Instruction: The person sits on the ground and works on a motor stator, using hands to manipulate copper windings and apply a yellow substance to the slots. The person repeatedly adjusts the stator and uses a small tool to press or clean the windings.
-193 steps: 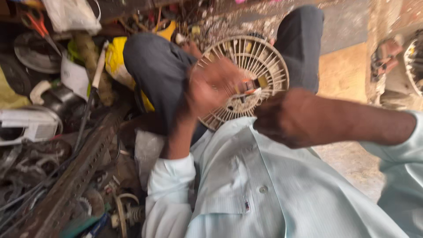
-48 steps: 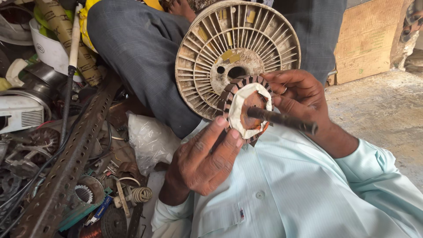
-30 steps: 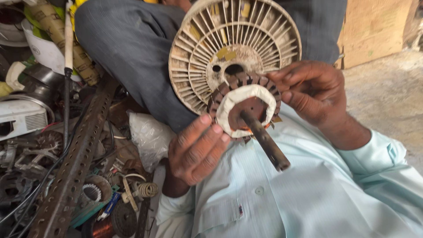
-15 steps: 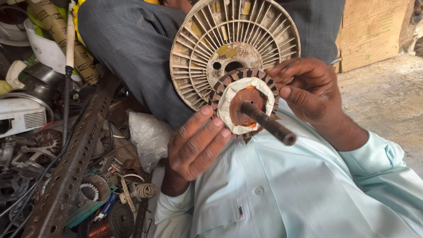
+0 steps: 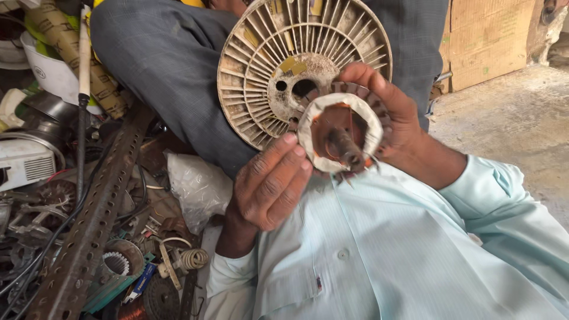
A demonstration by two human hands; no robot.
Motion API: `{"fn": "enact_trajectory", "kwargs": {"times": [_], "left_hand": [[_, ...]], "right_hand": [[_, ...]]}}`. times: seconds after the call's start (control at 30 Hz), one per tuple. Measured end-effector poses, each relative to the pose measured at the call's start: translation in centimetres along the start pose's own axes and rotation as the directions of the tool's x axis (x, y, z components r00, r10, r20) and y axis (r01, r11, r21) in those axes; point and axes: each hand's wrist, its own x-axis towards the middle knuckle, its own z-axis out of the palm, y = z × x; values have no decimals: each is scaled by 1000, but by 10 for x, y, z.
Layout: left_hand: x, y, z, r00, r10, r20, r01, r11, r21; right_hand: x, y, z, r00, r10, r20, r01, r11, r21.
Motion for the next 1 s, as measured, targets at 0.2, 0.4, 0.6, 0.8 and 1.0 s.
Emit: {"fn": "enact_trajectory", "kwargs": {"times": [0.2, 0.4, 0.6, 0.8, 1.0], "left_hand": [[4, 2, 5, 995, 79, 61, -78, 997, -26], [8, -16, 1, 995, 50, 90, -52, 998, 21], [-1, -19, 12, 1000, -18, 6, 18, 1000, 21], [8, -27, 15, 982, -170, 84, 163, 984, 77], [38, -12, 2, 944, -329, 18, 322, 908, -268]], "right_hand": [[21, 5, 12, 984, -63, 167, 71, 997, -44], [31, 1, 15, 989, 23, 144, -10, 996, -87], [30, -3, 17, 974, -22, 227, 8, 998, 61], [40, -5, 20, 980, -134, 146, 169, 948, -270], [35, 3, 18, 978, -179, 111, 205, 926, -318]]}}
